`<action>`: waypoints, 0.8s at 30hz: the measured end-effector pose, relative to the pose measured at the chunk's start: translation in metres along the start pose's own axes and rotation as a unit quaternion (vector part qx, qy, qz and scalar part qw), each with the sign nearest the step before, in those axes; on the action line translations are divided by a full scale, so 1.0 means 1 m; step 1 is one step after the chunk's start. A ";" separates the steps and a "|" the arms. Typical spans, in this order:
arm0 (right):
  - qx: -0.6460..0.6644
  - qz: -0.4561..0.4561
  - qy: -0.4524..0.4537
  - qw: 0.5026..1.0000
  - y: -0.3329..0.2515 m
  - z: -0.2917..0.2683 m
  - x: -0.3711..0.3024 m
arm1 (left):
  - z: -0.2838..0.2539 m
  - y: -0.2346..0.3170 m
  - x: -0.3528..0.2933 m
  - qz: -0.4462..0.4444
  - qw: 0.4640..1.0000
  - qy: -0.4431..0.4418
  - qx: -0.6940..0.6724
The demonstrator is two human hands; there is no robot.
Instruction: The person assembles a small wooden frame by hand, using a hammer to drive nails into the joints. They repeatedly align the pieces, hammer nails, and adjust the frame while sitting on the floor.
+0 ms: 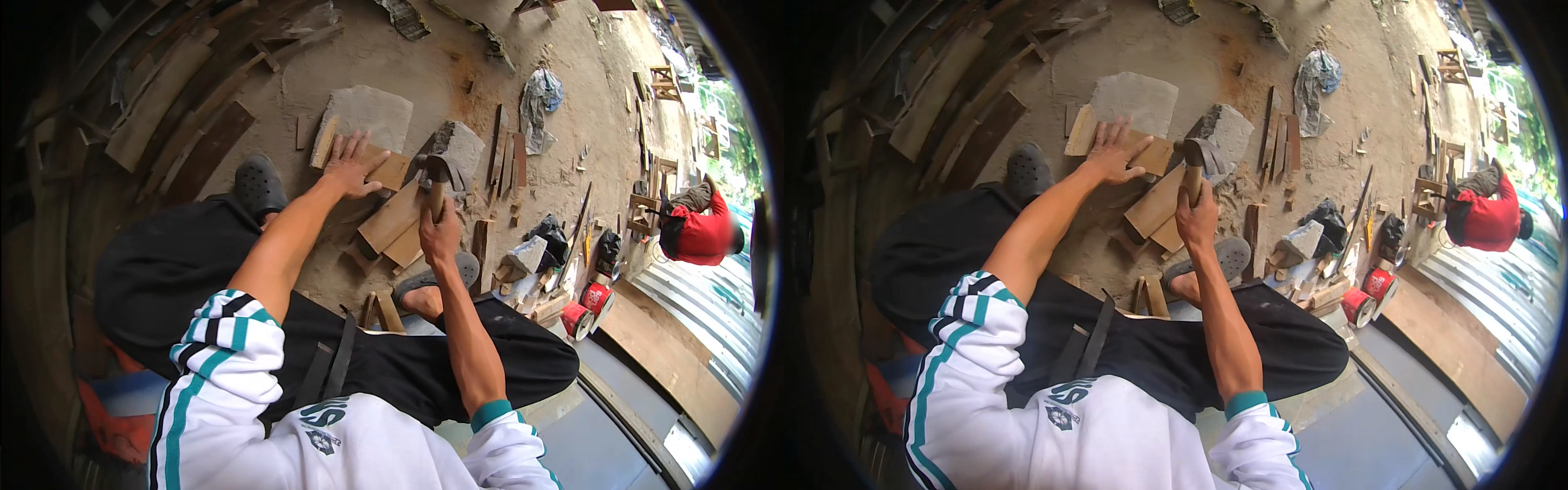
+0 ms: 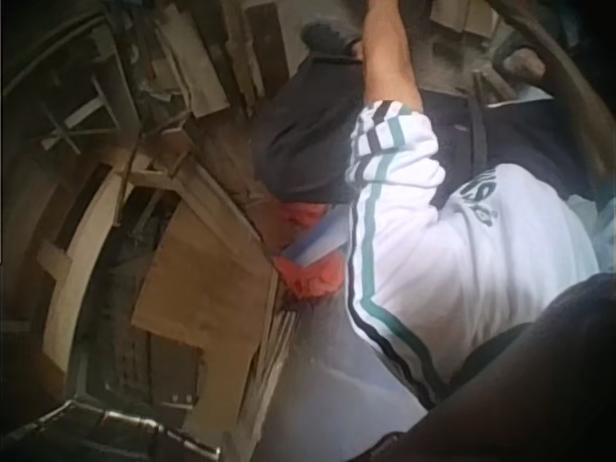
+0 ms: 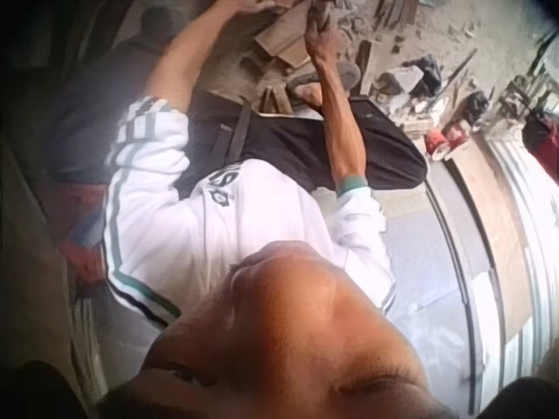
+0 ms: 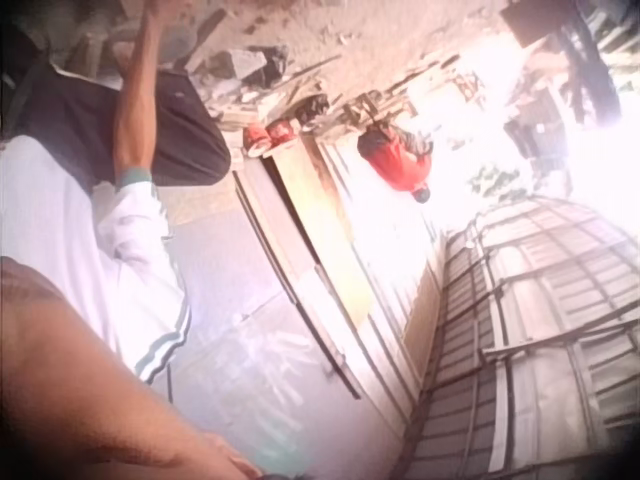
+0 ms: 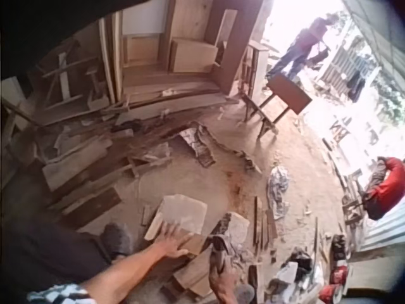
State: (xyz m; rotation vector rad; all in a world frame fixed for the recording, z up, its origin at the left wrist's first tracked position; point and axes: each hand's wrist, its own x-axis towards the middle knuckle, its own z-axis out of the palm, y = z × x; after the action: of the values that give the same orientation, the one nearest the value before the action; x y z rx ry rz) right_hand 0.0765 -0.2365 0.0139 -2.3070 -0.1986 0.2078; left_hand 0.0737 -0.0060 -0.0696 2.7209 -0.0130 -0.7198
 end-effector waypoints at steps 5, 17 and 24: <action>-0.085 -0.020 -0.089 0.992 0.015 0.021 0.023 | -0.010 0.007 0.003 -0.012 0.999 -0.032 0.001; -0.031 -0.082 -0.025 0.996 -0.038 0.006 0.036 | -0.011 0.006 0.000 -0.021 0.999 -0.035 -0.004; -0.117 0.043 -0.161 0.979 0.016 0.019 0.031 | -0.008 0.009 0.008 -0.018 0.999 -0.021 -0.025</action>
State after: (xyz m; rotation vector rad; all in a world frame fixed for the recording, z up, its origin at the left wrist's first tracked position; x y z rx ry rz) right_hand 0.1040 -0.2272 -0.0136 -2.5072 -0.3004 0.6338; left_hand 0.0853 -0.0126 -0.0638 2.6638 0.0435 -0.7776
